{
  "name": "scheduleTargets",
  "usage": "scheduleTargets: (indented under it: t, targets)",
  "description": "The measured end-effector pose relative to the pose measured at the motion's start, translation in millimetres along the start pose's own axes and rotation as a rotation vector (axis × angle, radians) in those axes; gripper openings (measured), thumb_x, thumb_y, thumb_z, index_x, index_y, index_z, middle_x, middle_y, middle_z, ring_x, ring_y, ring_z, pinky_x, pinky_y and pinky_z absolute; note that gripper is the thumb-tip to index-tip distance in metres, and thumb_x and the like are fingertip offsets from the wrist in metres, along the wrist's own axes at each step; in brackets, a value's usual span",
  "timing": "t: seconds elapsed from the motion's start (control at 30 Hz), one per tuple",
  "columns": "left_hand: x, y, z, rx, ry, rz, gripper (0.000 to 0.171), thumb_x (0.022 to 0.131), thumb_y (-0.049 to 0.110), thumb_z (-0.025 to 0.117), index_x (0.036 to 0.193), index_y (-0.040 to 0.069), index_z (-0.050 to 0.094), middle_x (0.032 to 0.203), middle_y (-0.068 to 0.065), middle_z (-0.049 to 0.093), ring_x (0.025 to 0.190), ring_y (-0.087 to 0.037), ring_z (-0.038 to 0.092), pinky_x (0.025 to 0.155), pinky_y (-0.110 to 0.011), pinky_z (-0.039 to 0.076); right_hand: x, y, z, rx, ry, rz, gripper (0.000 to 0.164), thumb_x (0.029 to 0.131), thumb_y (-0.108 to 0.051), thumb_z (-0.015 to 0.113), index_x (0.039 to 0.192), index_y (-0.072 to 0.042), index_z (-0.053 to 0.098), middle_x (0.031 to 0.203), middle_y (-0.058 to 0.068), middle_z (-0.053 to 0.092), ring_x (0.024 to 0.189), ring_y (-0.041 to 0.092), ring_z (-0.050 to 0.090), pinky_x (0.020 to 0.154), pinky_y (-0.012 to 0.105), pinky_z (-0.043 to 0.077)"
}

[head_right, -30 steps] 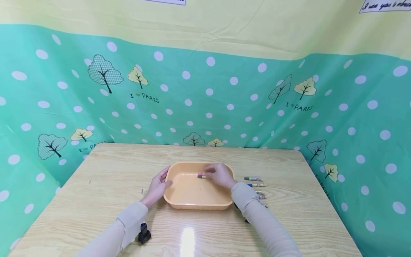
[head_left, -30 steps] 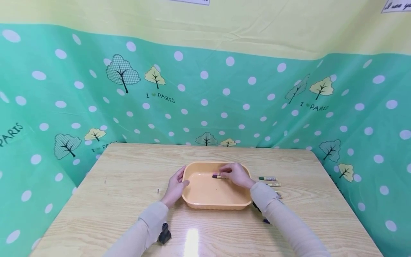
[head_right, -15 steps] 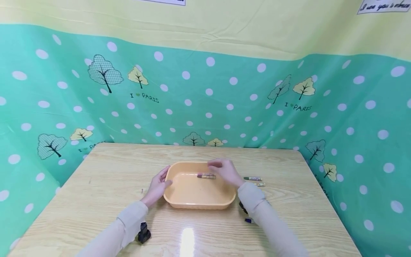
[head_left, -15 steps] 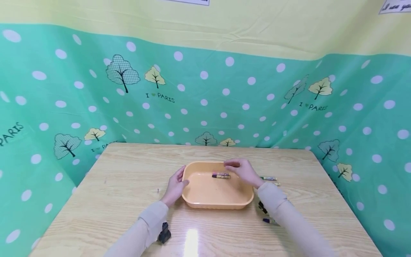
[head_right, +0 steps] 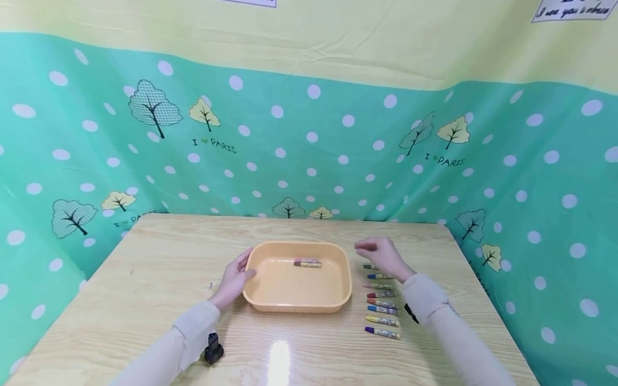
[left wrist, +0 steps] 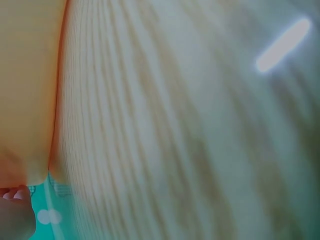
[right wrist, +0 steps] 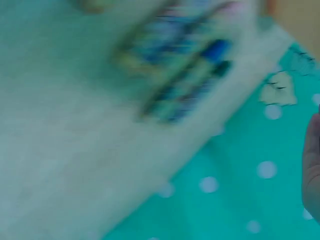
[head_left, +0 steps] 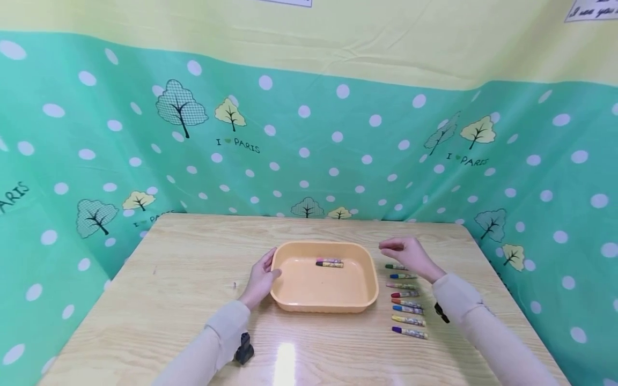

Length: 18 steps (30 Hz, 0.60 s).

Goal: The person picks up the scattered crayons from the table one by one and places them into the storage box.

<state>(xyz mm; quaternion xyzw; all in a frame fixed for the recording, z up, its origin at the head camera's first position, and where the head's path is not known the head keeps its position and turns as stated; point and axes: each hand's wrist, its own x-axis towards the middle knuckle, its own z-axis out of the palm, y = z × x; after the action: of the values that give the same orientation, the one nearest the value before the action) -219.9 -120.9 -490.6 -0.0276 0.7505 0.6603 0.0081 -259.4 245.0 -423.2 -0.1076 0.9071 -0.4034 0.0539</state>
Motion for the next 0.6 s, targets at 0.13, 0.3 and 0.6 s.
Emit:
scheduleTargets:
  t: [0.13, 0.3, 0.6]
  targets:
    - [-2.0, 0.9, -0.8, 0.002, 0.002, -0.004, 0.066, 0.081, -0.008, 0.051, 0.142, 0.003, 0.03, 0.142, -0.024, 0.035, 0.13, -0.037, 0.036, 0.107, -0.041, 0.036, -1, 28, -1, -0.011, 0.008, 0.056, 0.035, 0.088, -0.022, 0.06, 0.117, -0.003, 0.061, 0.114, 0.015, 0.064, 0.102, 0.026, 0.061, 0.081, 0.03, 0.057]
    - [-1.6, 0.1, -0.5, -0.002, 0.004, -0.001, 0.065, 0.08, -0.009, 0.051, 0.141, 0.003, 0.03, 0.142, -0.024, 0.035, 0.13, -0.037, 0.036, 0.107, -0.041, 0.036, 2, 56, -5, -0.03, 0.017, 0.105, 0.033, 0.087, -0.018, 0.061, 0.117, -0.003, 0.061, 0.114, 0.015, 0.064, 0.103, 0.028, 0.06, 0.084, 0.035, 0.056]
    - [-0.2, -2.7, -1.1, -0.008, -0.008, 0.01, 0.064, 0.082, -0.009, 0.049, 0.142, 0.002, 0.029, 0.143, -0.025, 0.033, 0.131, -0.037, 0.035, 0.107, -0.042, 0.036, 3, 83, -1, -0.034, -0.011, 0.184, 0.038, 0.081, -0.013, 0.068, 0.116, -0.002, 0.061, 0.108, 0.013, 0.066, 0.099, 0.025, 0.062, 0.084, 0.037, 0.055]
